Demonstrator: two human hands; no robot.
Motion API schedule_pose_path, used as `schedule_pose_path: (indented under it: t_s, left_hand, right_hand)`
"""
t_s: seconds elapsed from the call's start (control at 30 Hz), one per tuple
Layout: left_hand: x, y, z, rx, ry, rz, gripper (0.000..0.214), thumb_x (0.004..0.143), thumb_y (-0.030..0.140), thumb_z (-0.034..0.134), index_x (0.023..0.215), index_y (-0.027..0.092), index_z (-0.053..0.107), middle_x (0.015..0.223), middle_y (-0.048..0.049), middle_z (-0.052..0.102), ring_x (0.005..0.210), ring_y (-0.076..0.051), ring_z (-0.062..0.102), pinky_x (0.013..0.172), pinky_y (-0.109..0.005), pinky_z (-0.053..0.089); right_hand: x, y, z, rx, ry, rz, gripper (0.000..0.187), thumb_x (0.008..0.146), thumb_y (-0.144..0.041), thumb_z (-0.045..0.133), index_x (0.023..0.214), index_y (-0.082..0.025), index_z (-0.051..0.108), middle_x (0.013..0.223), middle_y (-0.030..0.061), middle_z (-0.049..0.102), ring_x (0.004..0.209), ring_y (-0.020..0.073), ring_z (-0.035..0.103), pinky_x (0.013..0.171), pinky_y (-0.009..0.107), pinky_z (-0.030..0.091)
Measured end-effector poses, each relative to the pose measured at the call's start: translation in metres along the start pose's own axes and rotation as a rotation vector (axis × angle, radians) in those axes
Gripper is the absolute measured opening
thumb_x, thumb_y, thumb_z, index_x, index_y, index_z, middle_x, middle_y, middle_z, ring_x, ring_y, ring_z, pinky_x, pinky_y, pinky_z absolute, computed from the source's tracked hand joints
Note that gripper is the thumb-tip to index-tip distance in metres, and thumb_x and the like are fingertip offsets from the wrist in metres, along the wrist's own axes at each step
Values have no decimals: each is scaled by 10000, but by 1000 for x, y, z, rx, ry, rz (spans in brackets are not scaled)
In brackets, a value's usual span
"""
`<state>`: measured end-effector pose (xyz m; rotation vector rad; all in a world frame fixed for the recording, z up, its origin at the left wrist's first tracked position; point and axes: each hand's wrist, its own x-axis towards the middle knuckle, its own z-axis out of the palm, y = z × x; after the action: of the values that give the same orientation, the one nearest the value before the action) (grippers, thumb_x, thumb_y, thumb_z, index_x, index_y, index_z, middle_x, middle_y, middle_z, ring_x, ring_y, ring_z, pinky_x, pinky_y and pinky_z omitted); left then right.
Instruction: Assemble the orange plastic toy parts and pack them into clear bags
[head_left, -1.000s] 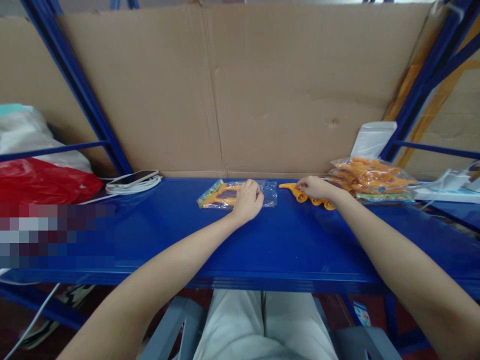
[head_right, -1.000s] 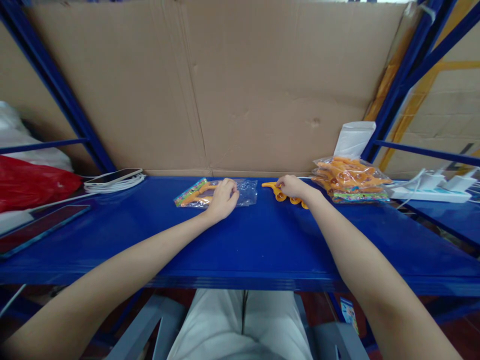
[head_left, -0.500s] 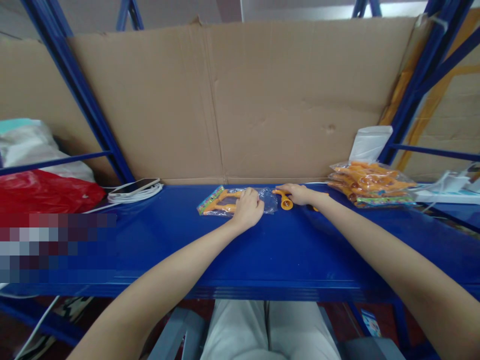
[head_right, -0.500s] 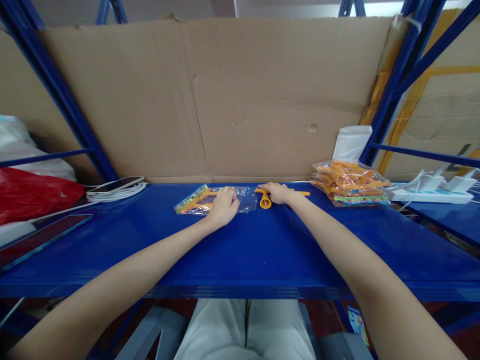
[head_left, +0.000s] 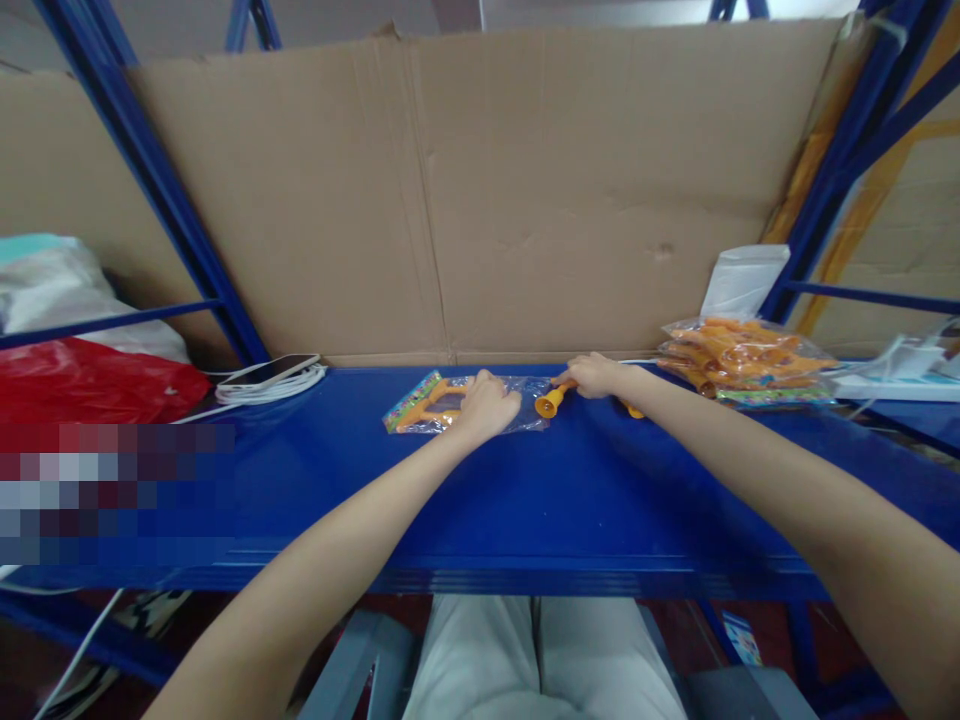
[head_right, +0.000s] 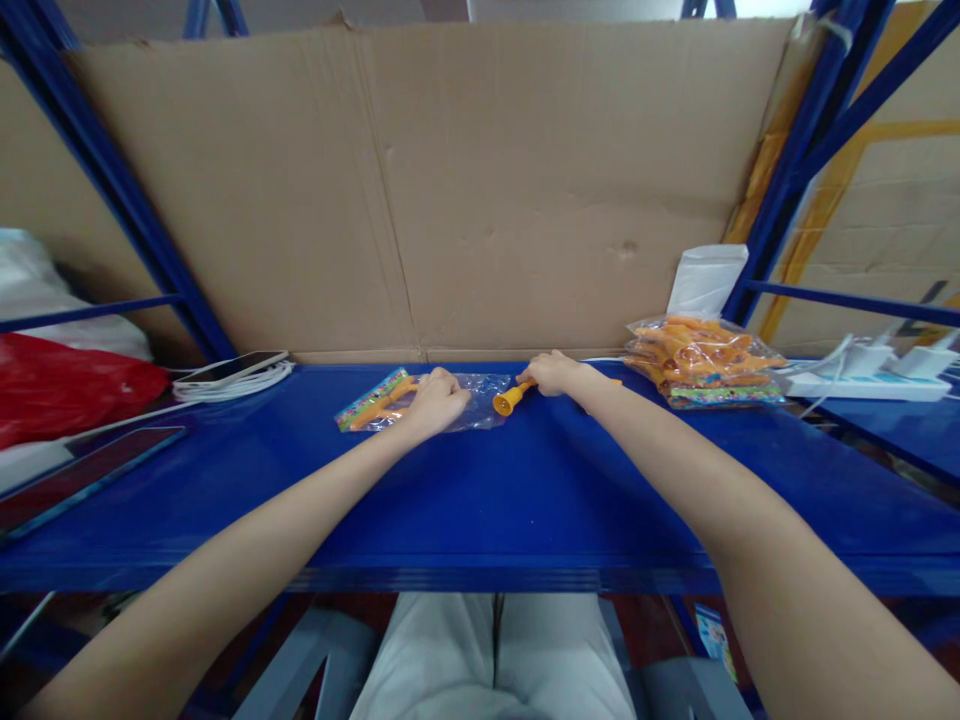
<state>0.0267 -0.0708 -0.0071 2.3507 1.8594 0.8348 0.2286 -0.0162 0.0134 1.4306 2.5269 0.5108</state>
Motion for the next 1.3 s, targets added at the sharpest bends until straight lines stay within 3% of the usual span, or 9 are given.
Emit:
schedule_pose_path:
  t_s: [0.13, 0.37, 0.53, 0.63, 0.77, 1.07, 1.3]
  left_hand:
    - [1, -3, -9, 31, -7, -40, 162, 710, 310, 472, 729, 158, 524, 911, -98, 526, 946, -248, 487, 799, -337, 368]
    - [-8, 5, -8, 63, -37, 9, 425, 646, 507, 544, 913, 186, 464, 1063, -85, 470, 1042, -273, 418, 832, -393, 356]
    - [-8, 6, -4, 69, 14, 31, 337, 623, 385, 592, 861, 180, 470, 1016, -93, 490, 1011, -285, 430, 797, -402, 371]
    - [-6, 3, -3, 18, 75, 46, 141, 659, 291, 560, 691, 181, 477, 945, -92, 513, 969, -284, 455, 768, -401, 377]
    - [-4, -1, -1, -37, 123, 100, 169, 679, 199, 512, 536, 184, 421, 847, -73, 528, 915, -262, 476, 730, -391, 384]
    - [0, -6, 9, -183, 214, 248, 209, 679, 115, 467, 536, 193, 336, 770, -40, 483, 828, -185, 480, 744, -323, 393]
    - [2, -9, 15, -263, 237, 256, 230, 691, 73, 432, 552, 204, 303, 743, -21, 442, 785, -160, 479, 746, -301, 408]
  right_hand:
    - [-7, 13, -18, -6, 57, 25, 429, 734, -118, 485, 1112, -264, 624, 1057, 72, 641, 984, 225, 570, 715, 292, 401]
    - [-24, 31, -36, 39, 252, 33, 255, 741, -221, 542, 942, -237, 698, 989, 91, 645, 917, 221, 574, 683, 283, 414]
    - [-38, 30, -35, 331, 311, 10, 219, 751, -237, 548, 907, -256, 701, 1001, 36, 667, 911, 211, 592, 768, 298, 445]
    - [-45, 24, -33, 470, 336, 62, 245, 760, -257, 538, 945, -245, 698, 915, 28, 691, 829, 205, 616, 738, 296, 460]
    - [-49, 12, -29, 470, 380, 17, 251, 753, -229, 540, 953, -228, 692, 923, 30, 687, 828, 190, 615, 755, 283, 453]
    - [-29, -31, -10, 237, 476, -117, 304, 813, -209, 491, 1073, -201, 649, 1008, 78, 633, 851, 184, 589, 754, 287, 414]
    - [-12, -54, -5, 155, 477, -174, 320, 822, -197, 479, 1103, -188, 631, 998, 116, 607, 860, 203, 569, 758, 323, 391]
